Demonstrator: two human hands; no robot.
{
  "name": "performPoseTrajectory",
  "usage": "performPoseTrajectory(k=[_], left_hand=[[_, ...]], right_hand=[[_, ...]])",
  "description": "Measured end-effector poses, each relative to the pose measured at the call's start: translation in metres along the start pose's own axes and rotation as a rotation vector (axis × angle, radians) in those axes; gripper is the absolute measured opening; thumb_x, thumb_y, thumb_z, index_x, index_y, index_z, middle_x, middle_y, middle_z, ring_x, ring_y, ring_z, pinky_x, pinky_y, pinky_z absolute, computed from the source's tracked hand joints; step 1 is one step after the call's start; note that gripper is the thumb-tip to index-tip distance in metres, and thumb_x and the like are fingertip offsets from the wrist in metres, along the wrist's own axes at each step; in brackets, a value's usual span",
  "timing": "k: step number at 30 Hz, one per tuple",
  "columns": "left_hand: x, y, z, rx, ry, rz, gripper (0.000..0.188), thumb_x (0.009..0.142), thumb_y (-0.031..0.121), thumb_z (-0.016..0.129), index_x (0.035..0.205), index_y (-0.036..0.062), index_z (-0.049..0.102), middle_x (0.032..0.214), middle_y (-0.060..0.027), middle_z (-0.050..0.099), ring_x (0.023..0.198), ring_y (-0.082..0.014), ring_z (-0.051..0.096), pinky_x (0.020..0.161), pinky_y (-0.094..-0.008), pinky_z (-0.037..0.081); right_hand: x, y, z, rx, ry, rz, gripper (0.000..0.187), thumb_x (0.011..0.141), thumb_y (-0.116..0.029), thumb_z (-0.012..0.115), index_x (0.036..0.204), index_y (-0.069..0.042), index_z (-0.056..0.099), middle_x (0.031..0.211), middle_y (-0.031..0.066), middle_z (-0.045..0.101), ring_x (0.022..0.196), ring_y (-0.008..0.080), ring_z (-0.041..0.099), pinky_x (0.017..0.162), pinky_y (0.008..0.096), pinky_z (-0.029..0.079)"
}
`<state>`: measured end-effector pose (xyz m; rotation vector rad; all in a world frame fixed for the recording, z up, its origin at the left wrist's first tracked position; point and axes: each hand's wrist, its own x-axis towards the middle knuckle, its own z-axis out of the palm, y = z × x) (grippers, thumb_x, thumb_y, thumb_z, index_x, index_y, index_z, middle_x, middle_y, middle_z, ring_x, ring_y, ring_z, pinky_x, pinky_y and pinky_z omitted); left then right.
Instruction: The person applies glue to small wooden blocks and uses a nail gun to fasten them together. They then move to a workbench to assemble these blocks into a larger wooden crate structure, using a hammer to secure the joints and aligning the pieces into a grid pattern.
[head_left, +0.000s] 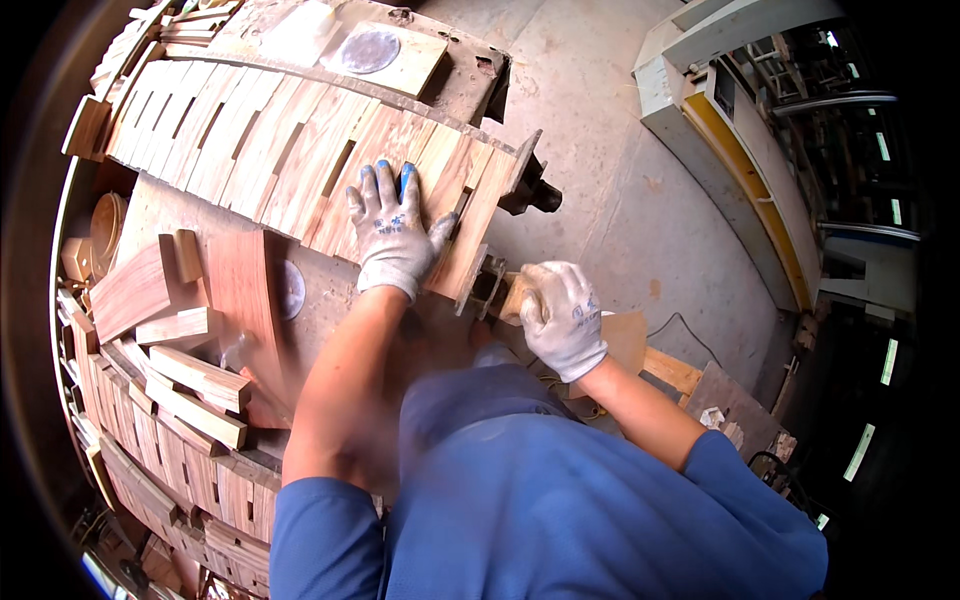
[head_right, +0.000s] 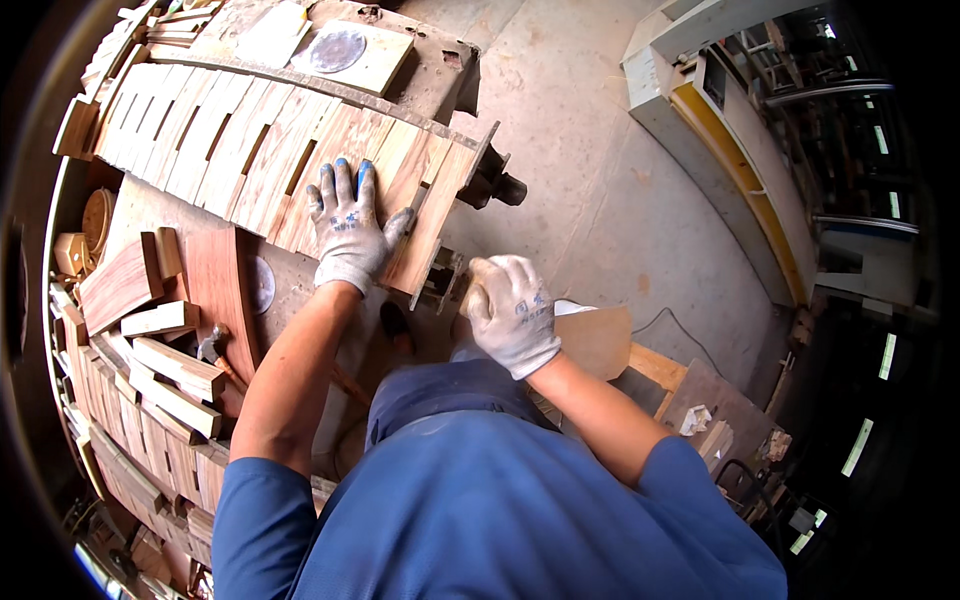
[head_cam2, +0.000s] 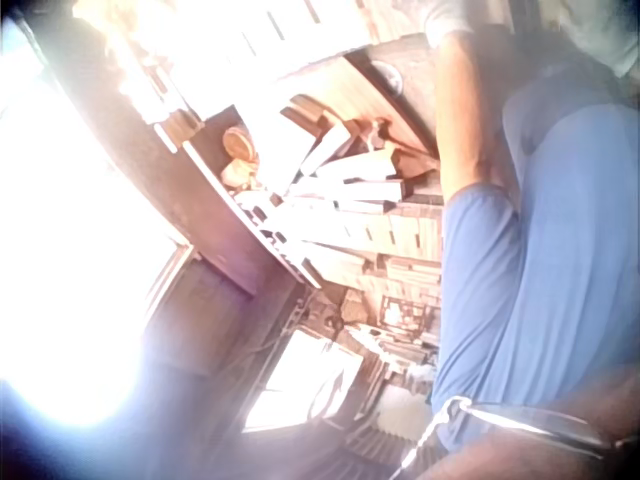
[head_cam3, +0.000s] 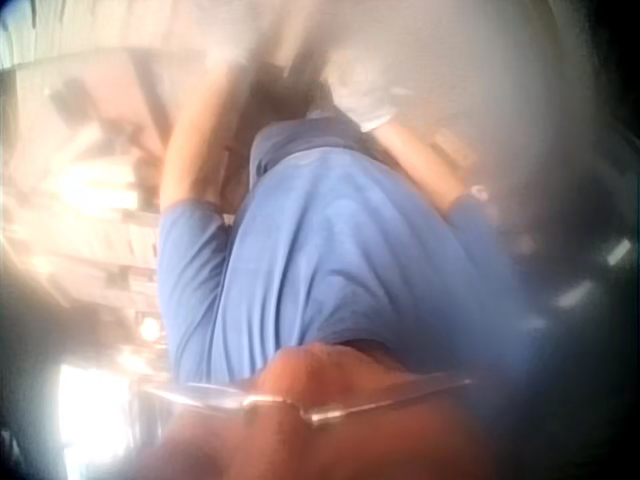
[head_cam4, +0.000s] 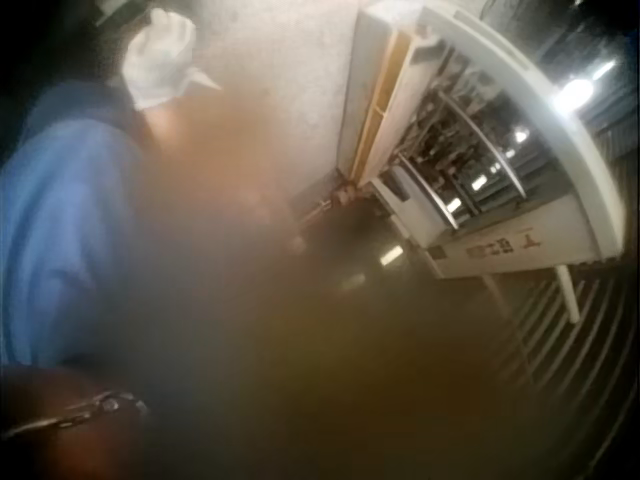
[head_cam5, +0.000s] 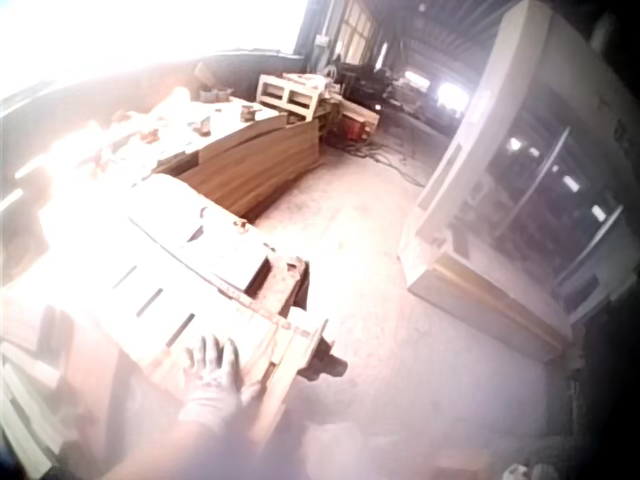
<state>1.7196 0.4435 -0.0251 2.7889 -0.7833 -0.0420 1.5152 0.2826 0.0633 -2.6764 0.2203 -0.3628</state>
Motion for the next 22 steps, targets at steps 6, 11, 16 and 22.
performPoseTrajectory(k=[6,11,16,22], left_hand=[[0.000,0.001,-0.002,0.002,-0.004,0.004,0.095,0.095,0.065,0.067,0.166,0.0073,0.044,0.174,-0.0287,0.031,0.164,-0.0479,0.020,0.133,-0.0622,0.008],[0.001,0.003,-0.003,-0.003,-0.001,0.011,0.095,0.094,0.065,0.067,0.166,0.0075,0.044,0.174,-0.0287,0.030,0.164,-0.0479,0.021,0.133,-0.0622,0.009],[0.001,0.004,-0.004,0.022,-0.021,-0.006,0.095,0.094,0.065,0.068,0.166,0.0081,0.043,0.175,-0.0289,0.029,0.164,-0.0466,0.020,0.133,-0.0615,0.007],[0.002,0.001,-0.004,0.028,-0.044,-0.006,0.099,0.093,0.069,0.069,0.168,0.0107,0.041,0.176,-0.0280,0.029,0.165,-0.0481,0.017,0.133,-0.0627,0.007]], right_hand=[[0.036,0.050,0.014,-0.011,0.154,0.096,0.052,0.085,-0.013,0.076,0.135,-0.003,0.065,0.134,0.0228,0.062,0.127,0.0427,0.059,0.112,0.0532,0.047],[0.057,0.091,0.037,-0.087,0.237,0.193,0.059,0.087,-0.016,0.077,0.142,-0.002,0.061,0.146,0.0268,0.055,0.138,0.0449,0.051,0.119,0.0548,0.041],[0.072,0.115,0.058,-0.087,0.270,0.267,0.056,0.092,-0.018,0.075,0.143,-0.002,0.060,0.147,0.0272,0.055,0.139,0.0457,0.049,0.120,0.0549,0.040],[0.081,0.145,0.084,-0.081,0.231,0.318,0.058,0.092,-0.022,0.077,0.144,-0.004,0.059,0.148,0.0244,0.056,0.138,0.0455,0.050,0.121,0.0547,0.039]])
